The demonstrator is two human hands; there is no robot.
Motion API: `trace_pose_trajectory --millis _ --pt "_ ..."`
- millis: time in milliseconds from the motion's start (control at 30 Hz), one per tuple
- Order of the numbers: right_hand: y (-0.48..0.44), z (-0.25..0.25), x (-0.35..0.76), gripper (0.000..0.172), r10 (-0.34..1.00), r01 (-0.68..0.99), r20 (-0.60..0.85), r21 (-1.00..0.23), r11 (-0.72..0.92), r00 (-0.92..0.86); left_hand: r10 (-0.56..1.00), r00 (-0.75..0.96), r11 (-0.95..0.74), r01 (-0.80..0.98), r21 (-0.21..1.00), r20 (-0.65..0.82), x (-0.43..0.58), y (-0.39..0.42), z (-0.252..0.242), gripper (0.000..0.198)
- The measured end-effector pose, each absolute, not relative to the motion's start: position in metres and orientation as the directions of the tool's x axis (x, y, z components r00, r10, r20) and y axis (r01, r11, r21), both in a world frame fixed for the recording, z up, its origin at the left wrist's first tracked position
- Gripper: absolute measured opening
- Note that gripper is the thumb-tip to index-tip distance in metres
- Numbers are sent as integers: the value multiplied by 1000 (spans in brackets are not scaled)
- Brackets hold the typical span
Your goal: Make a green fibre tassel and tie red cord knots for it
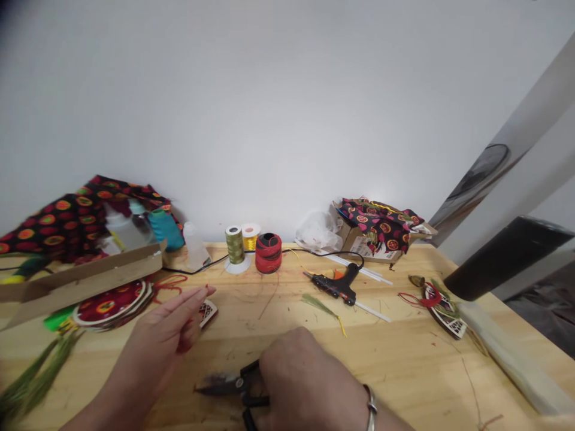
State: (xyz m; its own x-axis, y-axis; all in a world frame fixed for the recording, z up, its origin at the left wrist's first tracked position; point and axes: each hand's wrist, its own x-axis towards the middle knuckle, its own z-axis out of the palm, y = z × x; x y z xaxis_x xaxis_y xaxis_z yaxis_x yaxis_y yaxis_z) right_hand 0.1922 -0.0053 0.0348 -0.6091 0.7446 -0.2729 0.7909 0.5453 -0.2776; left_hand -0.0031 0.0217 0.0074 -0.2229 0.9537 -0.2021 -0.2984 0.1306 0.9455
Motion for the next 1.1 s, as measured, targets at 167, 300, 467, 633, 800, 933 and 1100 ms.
trace_pose_trajectory --millis 167,300,467,633,800,933,1100 --pt "-12 40 178 25 762 826 -336 -106 554 -554 956 -203 151 -278 949 -212 -2 22 3 39" --pt "-13 28 173 28 686 729 -300 -48 683 -663 966 -173 142 -254 957 -190 -2 21 0 39" --pt "-16 11 173 23 641 654 -180 -18 756 -746 966 -163 159 -247 956 -202 -2 19 0 41" --pt "-18 25 168 21 673 700 -217 -80 710 -707 966 -142 174 -267 948 -218 0 18 2 42" --pt "8 47 179 11 711 718 -113 -40 695 -694 965 -119 189 -298 936 -233 2 16 5 42" --pt "40 46 192 8 766 762 66 -83 642 -639 963 -120 193 -316 929 -241 4 15 6 42" --pt "58 32 192 6 681 677 113 -79 732 -723 965 -112 191 -313 930 -236 4 16 2 42"
